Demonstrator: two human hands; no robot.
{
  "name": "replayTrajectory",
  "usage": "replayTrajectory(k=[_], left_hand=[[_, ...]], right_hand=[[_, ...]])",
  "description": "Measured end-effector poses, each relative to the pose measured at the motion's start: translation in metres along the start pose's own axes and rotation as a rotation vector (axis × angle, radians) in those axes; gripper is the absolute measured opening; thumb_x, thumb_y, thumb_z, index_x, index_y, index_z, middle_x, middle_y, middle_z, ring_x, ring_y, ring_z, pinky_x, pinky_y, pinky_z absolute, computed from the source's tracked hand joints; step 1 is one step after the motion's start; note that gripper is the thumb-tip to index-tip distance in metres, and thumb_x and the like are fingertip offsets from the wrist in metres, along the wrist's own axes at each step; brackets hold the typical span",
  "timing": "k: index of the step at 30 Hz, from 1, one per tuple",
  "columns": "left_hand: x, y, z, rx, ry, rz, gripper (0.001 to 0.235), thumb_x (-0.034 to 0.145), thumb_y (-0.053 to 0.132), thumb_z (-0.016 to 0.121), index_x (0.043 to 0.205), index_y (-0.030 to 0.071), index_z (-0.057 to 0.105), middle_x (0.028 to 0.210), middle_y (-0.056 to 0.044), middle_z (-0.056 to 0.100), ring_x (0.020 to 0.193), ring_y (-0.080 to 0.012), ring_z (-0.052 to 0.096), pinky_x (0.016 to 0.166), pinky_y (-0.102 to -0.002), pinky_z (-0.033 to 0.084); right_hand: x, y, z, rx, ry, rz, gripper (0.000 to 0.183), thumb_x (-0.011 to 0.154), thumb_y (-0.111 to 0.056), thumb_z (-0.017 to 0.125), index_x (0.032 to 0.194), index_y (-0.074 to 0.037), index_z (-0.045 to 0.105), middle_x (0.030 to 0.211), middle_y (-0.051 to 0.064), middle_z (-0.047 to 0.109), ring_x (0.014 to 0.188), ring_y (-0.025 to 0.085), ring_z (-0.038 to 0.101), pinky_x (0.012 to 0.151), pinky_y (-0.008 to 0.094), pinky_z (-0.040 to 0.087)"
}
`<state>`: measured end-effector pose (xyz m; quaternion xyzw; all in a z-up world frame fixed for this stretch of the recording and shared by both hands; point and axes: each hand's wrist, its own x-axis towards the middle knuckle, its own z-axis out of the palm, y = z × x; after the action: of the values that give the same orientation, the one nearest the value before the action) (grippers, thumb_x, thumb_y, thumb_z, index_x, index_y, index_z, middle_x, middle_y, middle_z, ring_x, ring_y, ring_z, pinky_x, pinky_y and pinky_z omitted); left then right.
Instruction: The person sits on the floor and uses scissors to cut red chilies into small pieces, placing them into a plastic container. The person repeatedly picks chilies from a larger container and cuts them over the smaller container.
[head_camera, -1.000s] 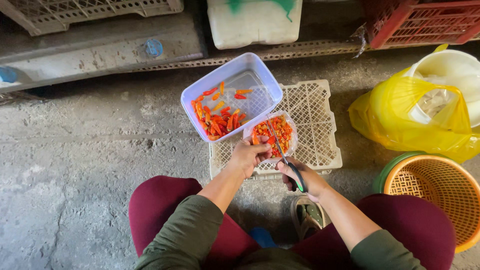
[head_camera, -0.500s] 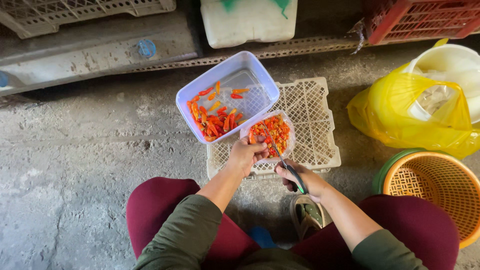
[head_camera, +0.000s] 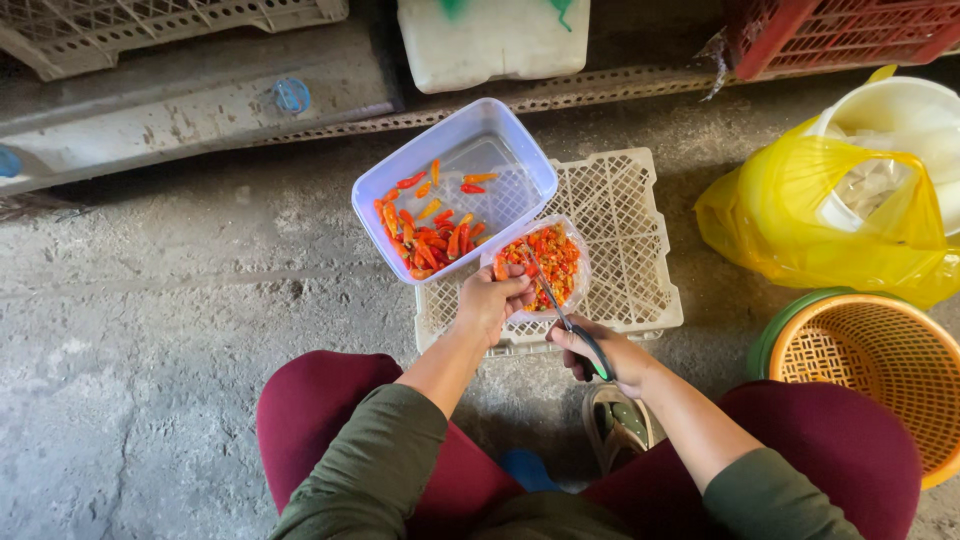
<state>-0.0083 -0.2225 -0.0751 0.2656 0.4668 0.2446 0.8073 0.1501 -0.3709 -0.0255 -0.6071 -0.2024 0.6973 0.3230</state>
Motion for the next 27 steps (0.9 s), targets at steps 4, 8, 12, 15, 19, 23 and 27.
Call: replayTrajectory(k=[4,8,12,15,19,23,27], left_hand=[[-0.0027,-0.0038,0.0016,0.043,-0.02,0.0,0.023,0.088,-0.003,0.069,0.109,-0.003,0.059,0.095,-0.011,0.068,0.078,-0.0206,0.068,0.074,-0.033,0.062],[-0.0043,-0.006,0.0006,0.004,-0.061,0.003,0.025,0.087,-0.005,0.069,0.11,-0.003,0.059,0.093,-0.013,0.067,0.077,-0.0222,0.067,0.072,-0.034,0.061],[-0.0045,-0.0037,-0.001,0.045,-0.029,-0.006,0.025,0.088,-0.004,0.069,0.111,-0.005,0.06,0.095,-0.014,0.068,0.079,-0.023,0.07,0.075,-0.032,0.062],[-0.0046,-0.0007,0.0009,0.036,-0.011,0.006,0.026,0.088,-0.003,0.069,0.112,-0.005,0.06,0.096,-0.013,0.069,0.081,-0.0221,0.07,0.076,-0.032,0.063],[-0.0044,0.0015,0.0021,0.036,0.025,0.025,0.025,0.088,-0.002,0.069,0.111,-0.005,0.061,0.097,-0.013,0.07,0.082,-0.0211,0.071,0.077,-0.031,0.064],[-0.0053,-0.0031,0.0023,0.06,-0.018,0.042,0.024,0.087,-0.004,0.071,0.109,-0.007,0.06,0.096,-0.013,0.068,0.078,-0.022,0.069,0.074,-0.033,0.062],[-0.003,-0.0054,-0.0009,0.054,-0.037,0.03,0.024,0.086,-0.005,0.07,0.108,-0.006,0.059,0.097,-0.014,0.07,0.079,-0.0227,0.071,0.074,-0.032,0.063]], right_hand=[[0.0025,0.0053,-0.0041,-0.057,-0.001,-0.047,0.051,0.085,-0.055,0.071,0.104,-0.009,0.063,0.073,0.0,0.056,0.062,0.011,0.053,0.056,0.027,0.045],[0.0033,0.0043,0.0008,-0.027,0.038,-0.034,0.047,0.083,-0.052,0.072,0.105,-0.011,0.066,0.069,0.001,0.055,0.058,0.012,0.053,0.052,0.027,0.045],[-0.0004,0.0,0.0031,-0.106,0.104,0.006,0.045,0.085,-0.048,0.074,0.102,-0.007,0.066,0.063,0.002,0.05,0.051,0.012,0.046,0.046,0.028,0.039],[-0.0001,-0.0019,0.0029,-0.108,0.103,0.008,0.044,0.085,-0.047,0.074,0.101,-0.006,0.066,0.063,0.003,0.051,0.05,0.013,0.048,0.046,0.028,0.04],[0.0035,0.0016,0.003,-0.08,0.022,-0.036,0.046,0.087,-0.051,0.07,0.103,-0.008,0.063,0.07,0.002,0.054,0.06,0.012,0.053,0.053,0.028,0.046],[0.0041,0.0043,0.0011,-0.135,-0.011,-0.1,0.047,0.087,-0.053,0.068,0.105,-0.01,0.06,0.077,0.0,0.053,0.069,0.01,0.054,0.058,0.027,0.047],[0.004,0.0017,0.0026,-0.132,0.038,-0.051,0.044,0.087,-0.051,0.069,0.102,-0.01,0.063,0.07,0.001,0.053,0.061,0.011,0.053,0.052,0.027,0.045]])
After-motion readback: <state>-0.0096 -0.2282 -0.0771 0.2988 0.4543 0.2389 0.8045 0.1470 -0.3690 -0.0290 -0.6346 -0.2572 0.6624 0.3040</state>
